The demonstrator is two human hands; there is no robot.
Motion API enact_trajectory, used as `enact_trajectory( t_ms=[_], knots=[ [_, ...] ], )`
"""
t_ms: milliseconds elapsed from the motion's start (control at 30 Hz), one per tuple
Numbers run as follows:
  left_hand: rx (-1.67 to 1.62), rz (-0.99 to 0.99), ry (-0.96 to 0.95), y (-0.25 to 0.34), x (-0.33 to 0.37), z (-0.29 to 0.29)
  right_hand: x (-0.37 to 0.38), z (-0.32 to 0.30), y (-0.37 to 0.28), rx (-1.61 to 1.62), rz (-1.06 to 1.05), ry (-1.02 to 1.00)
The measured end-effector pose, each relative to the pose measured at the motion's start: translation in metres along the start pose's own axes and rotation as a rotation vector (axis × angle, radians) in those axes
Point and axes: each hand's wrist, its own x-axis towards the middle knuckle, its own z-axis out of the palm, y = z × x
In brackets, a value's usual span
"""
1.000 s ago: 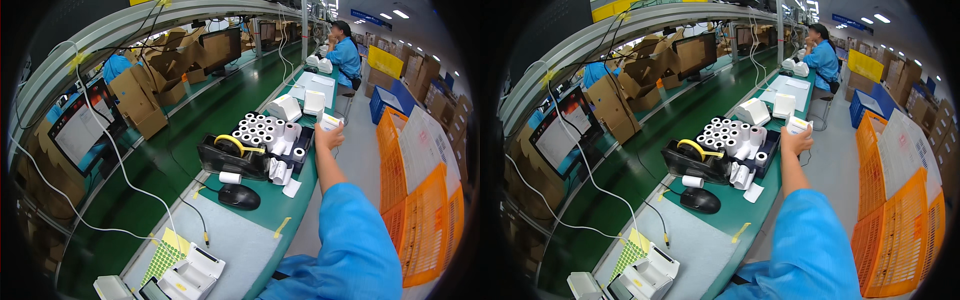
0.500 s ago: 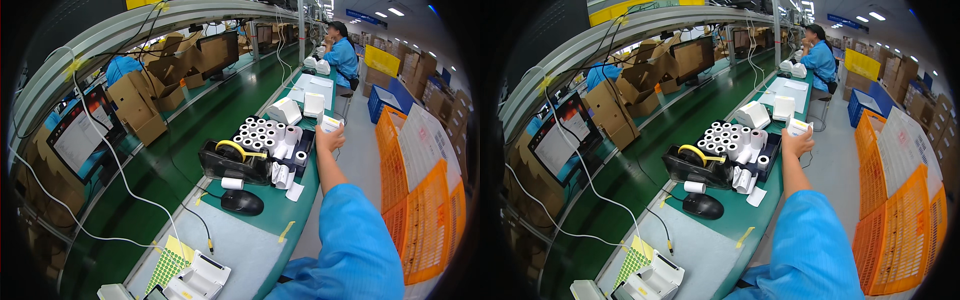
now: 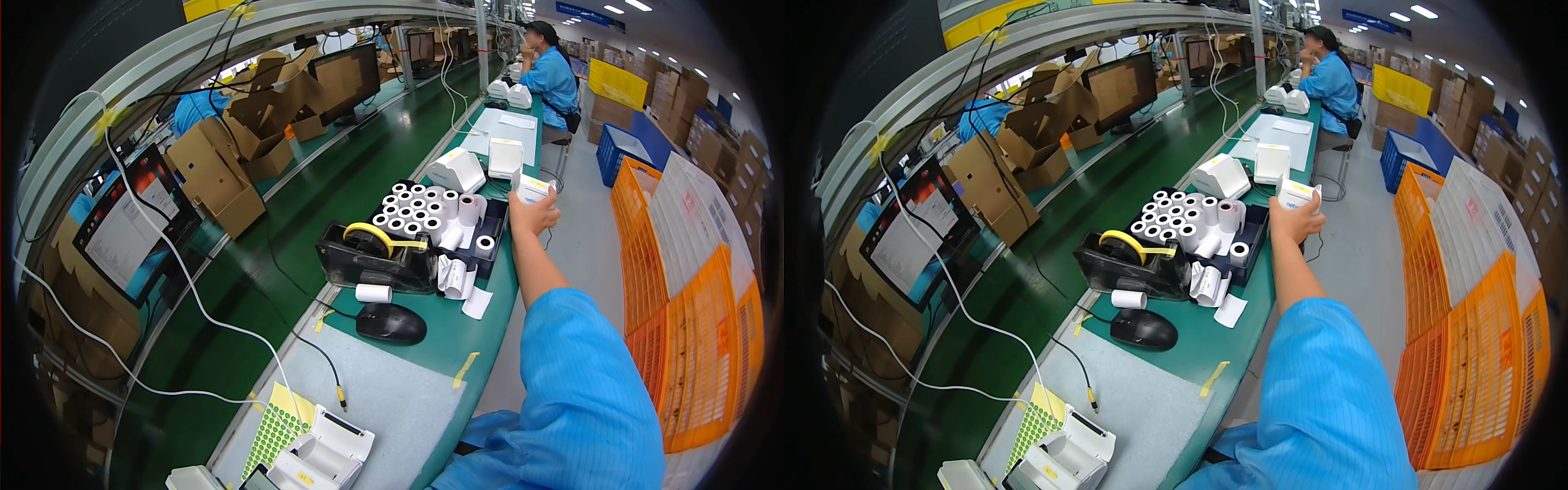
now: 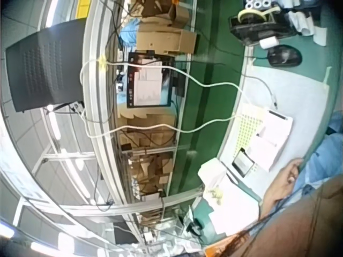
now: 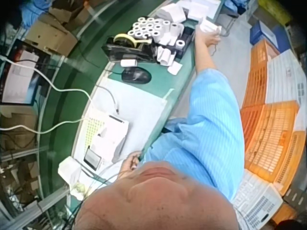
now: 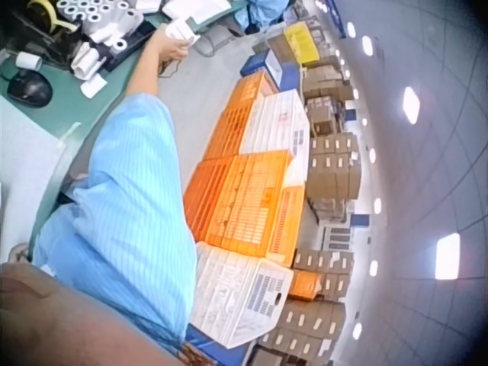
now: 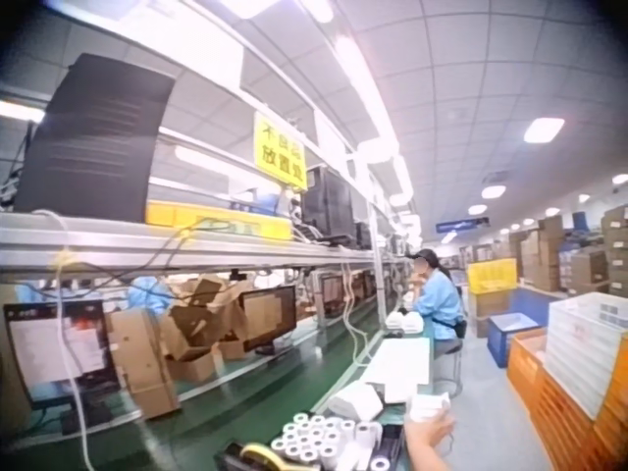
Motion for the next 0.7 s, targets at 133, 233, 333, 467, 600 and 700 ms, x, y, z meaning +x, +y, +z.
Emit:
enact_trajectory(
  t_ms=[133, 233, 333, 467, 600, 700],
  knots=[
    [0.015, 0.035, -0.022, 0.005, -0.001, 0.002, 0.000, 0.001, 0.002, 0.020, 0.003, -0.008],
    [-0.050, 0.019, 0.018, -0.003, 0.001, 0.004, 0.000, 0.001, 0.002, 0.006, -0.003, -0.005],
    [-0.127, -0.036, 0.046, -0.008, 0.003, 0.005, 0.000, 0.000, 0.000, 0.002, 0.012, -0.009],
    [-0.161, -0.168, 0.094, -0.010, 0.005, 0.005, 0.000, 0.000, 0.000, 0.006, 0.003, -0.011],
    [-0.157, -0.079, 0.077, 0.011, -0.003, 0.009, 0.001, 0.005, 0.005, 0.017, -0.001, -0.011],
    [-0.384, -0.198, 0.104, 0.015, -0.003, 0.010, 0.001, 0.002, 0.003, 0.020, 0.003, -0.016]
  ],
)
